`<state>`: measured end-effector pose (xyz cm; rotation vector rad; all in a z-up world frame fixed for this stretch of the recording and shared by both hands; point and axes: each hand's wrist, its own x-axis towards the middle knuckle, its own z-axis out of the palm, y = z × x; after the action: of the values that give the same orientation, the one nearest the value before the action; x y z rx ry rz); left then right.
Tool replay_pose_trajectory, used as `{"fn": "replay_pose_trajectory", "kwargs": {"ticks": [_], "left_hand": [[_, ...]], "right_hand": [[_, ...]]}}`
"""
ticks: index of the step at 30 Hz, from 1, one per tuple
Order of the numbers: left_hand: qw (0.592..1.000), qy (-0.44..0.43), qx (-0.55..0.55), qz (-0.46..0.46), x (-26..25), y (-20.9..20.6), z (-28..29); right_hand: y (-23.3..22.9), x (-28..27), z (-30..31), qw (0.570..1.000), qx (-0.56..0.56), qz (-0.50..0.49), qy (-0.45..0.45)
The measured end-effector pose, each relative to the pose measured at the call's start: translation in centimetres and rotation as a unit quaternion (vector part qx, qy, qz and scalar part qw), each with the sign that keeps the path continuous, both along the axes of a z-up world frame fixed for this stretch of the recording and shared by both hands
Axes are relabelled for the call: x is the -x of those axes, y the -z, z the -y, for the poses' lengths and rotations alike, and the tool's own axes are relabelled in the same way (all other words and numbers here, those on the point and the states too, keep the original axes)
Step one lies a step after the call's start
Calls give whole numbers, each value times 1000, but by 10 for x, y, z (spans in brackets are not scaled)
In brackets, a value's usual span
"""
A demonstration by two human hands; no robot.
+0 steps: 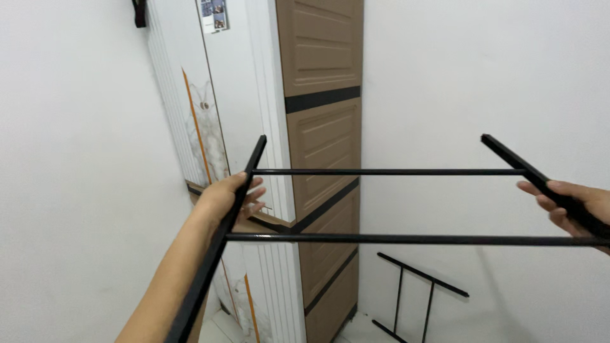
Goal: The person assembles a black metal frame by inserting horizontal bars into vertical supports. They repeatedly connect and disconnect the bars, forming rectangular frames and placing them on the floor.
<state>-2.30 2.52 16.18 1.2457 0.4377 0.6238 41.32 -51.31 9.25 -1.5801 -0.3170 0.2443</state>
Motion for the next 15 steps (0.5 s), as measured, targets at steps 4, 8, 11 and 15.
{"fn": "replay_pose_trajectory", "kwargs": {"ticks": [4,8,11,15], "left_hand": [[992,38,-97,-72,17,11,17],[990,58,-58,-117,41,19,34],[995,57,-18,-82,44,29,26],[998,48,38,-8,24,62,-1]], "right_hand": [[-50,21,-6,998,-49,46,-3],[-93,39,-18,990,-83,108,-23],[-107,56,-24,986,-94,130,-33],[-122,78,-32,981,-111,151,-46]]}}
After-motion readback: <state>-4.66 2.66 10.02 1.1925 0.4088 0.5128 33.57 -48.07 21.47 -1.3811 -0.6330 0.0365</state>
